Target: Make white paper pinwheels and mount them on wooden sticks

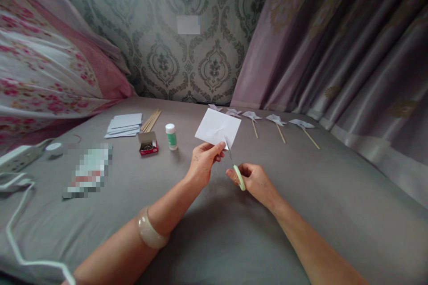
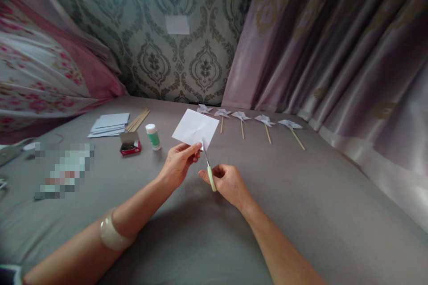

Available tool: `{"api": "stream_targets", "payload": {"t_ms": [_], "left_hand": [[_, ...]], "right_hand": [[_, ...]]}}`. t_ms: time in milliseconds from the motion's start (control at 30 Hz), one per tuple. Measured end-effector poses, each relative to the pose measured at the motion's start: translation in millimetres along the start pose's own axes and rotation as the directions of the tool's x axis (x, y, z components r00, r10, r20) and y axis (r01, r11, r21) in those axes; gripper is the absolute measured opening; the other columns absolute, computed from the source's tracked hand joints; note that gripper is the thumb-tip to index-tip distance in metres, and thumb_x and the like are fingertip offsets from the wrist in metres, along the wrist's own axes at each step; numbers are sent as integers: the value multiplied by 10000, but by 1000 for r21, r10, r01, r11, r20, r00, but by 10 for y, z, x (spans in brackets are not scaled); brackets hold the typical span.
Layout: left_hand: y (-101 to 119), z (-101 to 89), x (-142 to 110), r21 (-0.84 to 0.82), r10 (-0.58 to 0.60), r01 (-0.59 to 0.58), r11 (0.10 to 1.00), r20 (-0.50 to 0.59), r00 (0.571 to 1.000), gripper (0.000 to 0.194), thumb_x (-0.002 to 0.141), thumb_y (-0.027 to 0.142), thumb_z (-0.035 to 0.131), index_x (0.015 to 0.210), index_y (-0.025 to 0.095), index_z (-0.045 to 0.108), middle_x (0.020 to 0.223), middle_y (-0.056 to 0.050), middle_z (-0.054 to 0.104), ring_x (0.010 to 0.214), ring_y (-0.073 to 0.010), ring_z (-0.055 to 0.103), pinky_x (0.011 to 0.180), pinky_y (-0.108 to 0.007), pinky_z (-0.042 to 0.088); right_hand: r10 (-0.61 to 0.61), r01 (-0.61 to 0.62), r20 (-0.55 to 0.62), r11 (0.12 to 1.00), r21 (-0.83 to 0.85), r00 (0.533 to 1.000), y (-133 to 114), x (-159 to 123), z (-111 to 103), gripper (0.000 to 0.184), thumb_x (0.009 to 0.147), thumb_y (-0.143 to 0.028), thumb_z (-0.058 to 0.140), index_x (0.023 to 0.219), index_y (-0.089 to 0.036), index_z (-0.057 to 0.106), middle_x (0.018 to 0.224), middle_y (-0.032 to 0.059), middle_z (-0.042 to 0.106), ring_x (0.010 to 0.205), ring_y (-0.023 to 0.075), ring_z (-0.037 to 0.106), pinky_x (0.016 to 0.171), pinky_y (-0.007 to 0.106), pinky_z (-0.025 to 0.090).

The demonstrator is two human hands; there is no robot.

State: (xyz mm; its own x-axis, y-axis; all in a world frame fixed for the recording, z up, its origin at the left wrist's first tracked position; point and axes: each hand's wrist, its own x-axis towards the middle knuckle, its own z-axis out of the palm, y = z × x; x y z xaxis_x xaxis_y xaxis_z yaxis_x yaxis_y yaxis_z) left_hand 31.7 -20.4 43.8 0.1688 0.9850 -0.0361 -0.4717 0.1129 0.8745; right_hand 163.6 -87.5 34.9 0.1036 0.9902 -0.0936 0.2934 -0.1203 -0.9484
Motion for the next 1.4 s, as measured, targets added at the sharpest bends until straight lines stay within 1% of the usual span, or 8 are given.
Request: {"api": "stream_targets", "payload": {"t_ms": [167,367,633,767,867,1033,1400], "left_hand": [[-7,0,-4,-9,5,-5,1000,14,1000,257,534,290,815,565,116,628,554,-12,588,497,-74,476,499,-237,321],[3,4,-12,-11,9,-9,1000,12,1000,263,531,293,815,559,113,625,547,-11,585,493,-73,471,500,-239,317],[24,13,-12,-12,7,-7,1000,14,1000,263,533,290,814,549,119,615,552,-11,584,499,-74,470,502,-241,314],[12,8,-6,-5,0,0,1000,10,1000,266,531,294,816,551,121,615,548,-10,581,495,-74,464,502,-242,317],[6,1,-3,0,1,-1,1000,16,1000,269,535,302,816,564,120,621,555,-9,581,502,-75,467,505,-241,319],[7,-5,-3,5,3,-4,1000,19,1000,273,542,305,813,558,120,613,556,-9,580,503,-74,468,508,-241,319],[15,-3,-2,4,0,0,1000,6,1000,284,520,311,818,545,123,607,544,-6,572,492,-72,453,502,-242,311]], "right_hand": [[-7,7,1,1000,-5,1000,-12,-8,-2,486,559,-622,729,589,-174,542,535,-20,520,514,99,426,494,243,332],[3,-3,-12,1000,-5,1000,-25,-8,0,489,546,-616,741,571,-174,534,515,-31,508,490,87,408,479,237,317],[-17,16,-16,1000,-12,1000,9,7,-11,460,572,-579,751,562,-179,524,497,-45,483,471,81,383,466,238,300],[-6,5,-22,1000,-12,1000,4,6,-12,459,566,-574,757,555,-182,519,490,-44,479,467,81,377,462,239,294],[7,-7,-31,1000,-4,999,1,2,-8,459,555,-572,761,546,-183,518,484,-44,483,460,80,376,460,240,292],[-5,5,-32,1000,-8,999,22,10,-4,435,577,-551,756,553,-183,525,482,-46,490,458,81,376,463,241,291],[7,-8,-45,1000,-19,999,36,19,-6,435,573,-546,762,549,-178,532,490,-38,502,459,79,386,455,233,300]]}}
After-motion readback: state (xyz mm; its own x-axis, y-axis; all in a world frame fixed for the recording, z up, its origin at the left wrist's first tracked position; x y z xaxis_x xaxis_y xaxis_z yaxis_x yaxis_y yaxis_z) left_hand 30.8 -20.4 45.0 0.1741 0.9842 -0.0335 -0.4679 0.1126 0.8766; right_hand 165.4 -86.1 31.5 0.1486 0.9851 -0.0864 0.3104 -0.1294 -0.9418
